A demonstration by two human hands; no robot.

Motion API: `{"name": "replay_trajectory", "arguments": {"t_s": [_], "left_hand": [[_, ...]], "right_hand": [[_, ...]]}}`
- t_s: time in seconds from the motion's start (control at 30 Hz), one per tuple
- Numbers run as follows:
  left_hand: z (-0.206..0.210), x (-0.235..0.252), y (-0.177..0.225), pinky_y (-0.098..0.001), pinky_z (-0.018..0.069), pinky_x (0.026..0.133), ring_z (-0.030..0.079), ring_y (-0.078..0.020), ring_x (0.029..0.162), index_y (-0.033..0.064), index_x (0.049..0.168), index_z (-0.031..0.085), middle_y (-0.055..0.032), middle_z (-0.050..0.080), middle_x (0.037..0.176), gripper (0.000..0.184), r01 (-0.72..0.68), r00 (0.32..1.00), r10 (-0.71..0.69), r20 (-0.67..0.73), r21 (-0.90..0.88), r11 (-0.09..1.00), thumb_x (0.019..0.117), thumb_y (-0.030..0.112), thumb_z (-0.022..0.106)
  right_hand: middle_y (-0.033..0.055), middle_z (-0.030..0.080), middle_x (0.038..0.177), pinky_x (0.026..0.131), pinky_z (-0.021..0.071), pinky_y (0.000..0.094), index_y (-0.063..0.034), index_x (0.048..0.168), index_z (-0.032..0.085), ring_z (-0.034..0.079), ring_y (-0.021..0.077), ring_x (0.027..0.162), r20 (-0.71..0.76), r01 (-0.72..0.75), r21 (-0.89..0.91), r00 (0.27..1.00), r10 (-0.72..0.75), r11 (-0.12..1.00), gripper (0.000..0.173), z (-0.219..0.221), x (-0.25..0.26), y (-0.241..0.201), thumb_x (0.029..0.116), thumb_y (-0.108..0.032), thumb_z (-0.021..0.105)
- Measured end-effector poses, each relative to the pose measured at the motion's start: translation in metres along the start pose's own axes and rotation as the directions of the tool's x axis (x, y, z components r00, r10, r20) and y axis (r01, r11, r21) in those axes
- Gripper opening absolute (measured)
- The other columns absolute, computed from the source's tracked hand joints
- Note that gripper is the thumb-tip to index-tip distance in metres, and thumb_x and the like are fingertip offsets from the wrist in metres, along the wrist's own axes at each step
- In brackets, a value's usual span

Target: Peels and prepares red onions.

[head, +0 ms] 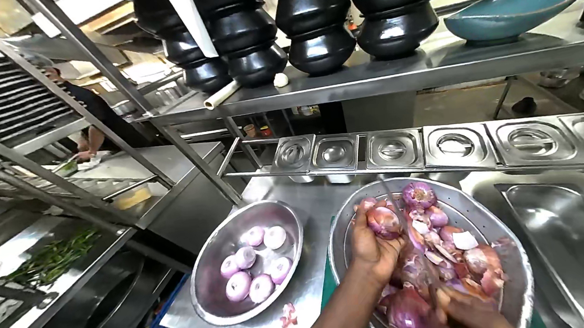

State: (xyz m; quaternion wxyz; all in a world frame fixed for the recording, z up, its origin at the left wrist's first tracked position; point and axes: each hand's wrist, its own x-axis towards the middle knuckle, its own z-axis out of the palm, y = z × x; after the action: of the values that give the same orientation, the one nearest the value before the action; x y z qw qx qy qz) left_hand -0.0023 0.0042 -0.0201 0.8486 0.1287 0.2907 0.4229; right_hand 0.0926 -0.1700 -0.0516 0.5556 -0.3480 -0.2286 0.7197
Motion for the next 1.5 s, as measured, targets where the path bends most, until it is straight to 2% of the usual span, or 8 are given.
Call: {"name": "replay_trajectory", "arguments": {"t_s": [0.13, 0.33, 0.53, 0.73, 0.93, 1.07, 1.37, 1.5], "left_hand": [[0.007, -0.006, 0.001, -0.0562, 0.0591, 0.077, 0.068, -0.0409, 0.096, 0.0053, 0.127, 0.054, -0.0249, 0.065, 0.112, 0.074, 0.093, 0.996, -0.093, -0.017, 0.028, 0.995, 0.1014, 0.069, 0.026], [0.008, -0.004, 0.004, -0.0532, 0.0621, 0.074, 0.071, -0.0385, 0.089, 0.0039, 0.122, 0.057, -0.0231, 0.067, 0.105, 0.072, 0.15, 0.988, -0.151, -0.04, -0.018, 0.989, 0.1005, 0.069, 0.033], [-0.004, -0.008, -0.001, -0.0469, 0.0595, 0.079, 0.069, -0.0313, 0.089, 0.0052, 0.115, 0.062, -0.0184, 0.067, 0.105, 0.047, -0.086, 0.99, 0.067, 0.121, 0.163, 0.983, 0.1112, 0.04, 0.031], [-0.007, -0.031, -0.007, -0.0403, 0.0595, 0.078, 0.069, -0.0254, 0.089, 0.0084, 0.122, 0.06, -0.0165, 0.067, 0.105, 0.043, -0.075, 0.914, -0.004, 0.405, 0.179, 0.981, 0.1105, 0.034, 0.028], [-0.01, -0.032, -0.013, -0.0369, 0.0591, 0.082, 0.069, -0.021, 0.087, 0.0055, 0.12, 0.06, -0.0142, 0.068, 0.1, 0.038, -0.072, 0.899, 0.018, 0.438, 0.107, 0.992, 0.1112, 0.026, 0.029], [-0.007, -0.027, -0.014, -0.0384, 0.0595, 0.081, 0.07, -0.0229, 0.093, 0.0094, 0.118, 0.06, -0.0129, 0.069, 0.105, 0.037, -0.021, 0.935, 0.011, 0.356, 0.024, 0.999, 0.1098, 0.026, 0.028], [0.006, -0.022, 0.005, -0.0534, 0.0578, 0.082, 0.069, -0.032, 0.094, 0.0129, 0.087, 0.064, -0.0108, 0.068, 0.099, 0.024, -0.008, 0.952, 0.078, 0.297, -0.228, 0.974, 0.0965, 0.03, 0.05], [0.008, -0.025, 0.003, -0.0485, 0.0565, 0.085, 0.068, -0.0286, 0.099, 0.0125, 0.088, 0.066, -0.01, 0.067, 0.104, 0.018, -0.042, 0.877, 0.154, 0.456, -0.246, 0.968, 0.0913, 0.028, 0.058]], "right_hand": [[-0.0033, 0.053, 0.067, 0.04, 0.048, 0.0235, -0.0138, 0.095, 0.063, 0.052, 0.0073, 0.045, 0.403, -0.126, 0.483, 0.911, -0.092, 0.866, 0.029, -0.017, 0.019, -0.001, 0.1045, -0.04, 0.053], [-0.0019, 0.053, 0.066, 0.04, 0.0488, 0.0244, -0.0075, 0.098, 0.063, 0.054, 0.0095, 0.044, 0.457, -0.147, 0.651, 0.859, -0.23, 0.745, 0.027, -0.015, 0.025, 0.007, 0.1025, -0.034, 0.058], [0.0042, 0.062, 0.073, 0.046, 0.0572, 0.0326, -0.0105, 0.111, 0.054, 0.061, 0.0154, 0.052, -0.167, 0.197, -0.25, 0.956, -0.242, 0.948, 0.031, 0.005, 0.021, -0.022, 0.1035, -0.04, 0.05], [0.0006, 0.057, 0.068, 0.057, 0.051, 0.0491, -0.0137, 0.101, 0.064, 0.06, 0.0207, 0.063, -0.154, -0.056, -0.982, 0.797, -0.583, 0.183, 0.08, 0.009, 0.033, -0.051, 0.0806, -0.089, 0.048], [0.0002, 0.045, 0.051, 0.036, 0.0393, 0.0401, -0.0139, 0.08, 0.056, 0.051, 0.0199, 0.042, 0.234, -0.026, -0.956, 0.531, -0.814, -0.291, 0.058, 0.01, 0.043, -0.035, 0.1051, -0.061, 0.033], [0.0018, 0.053, 0.057, 0.033, 0.0404, 0.0387, -0.0147, 0.083, 0.058, 0.055, 0.0206, 0.042, 0.443, 0.038, -0.864, 0.53, -0.723, -0.502, 0.046, 0.015, 0.036, -0.018, 0.1059, -0.047, 0.036], [0.0075, 0.055, 0.059, 0.039, 0.0431, 0.0437, -0.0022, 0.093, 0.06, 0.053, 0.0223, 0.045, 0.154, -0.099, -0.966, 0.521, -0.84, -0.239, 0.079, -0.013, 0.004, -0.03, 0.0851, -0.081, 0.056], [0.0036, 0.055, 0.062, 0.042, 0.0438, 0.0369, -0.0064, 0.095, 0.059, 0.053, 0.0145, 0.049, 0.143, 0.033, -0.989, 0.499, -0.854, -0.147, 0.062, 0.0, 0.004, -0.038, 0.098, -0.068, 0.052]]}}
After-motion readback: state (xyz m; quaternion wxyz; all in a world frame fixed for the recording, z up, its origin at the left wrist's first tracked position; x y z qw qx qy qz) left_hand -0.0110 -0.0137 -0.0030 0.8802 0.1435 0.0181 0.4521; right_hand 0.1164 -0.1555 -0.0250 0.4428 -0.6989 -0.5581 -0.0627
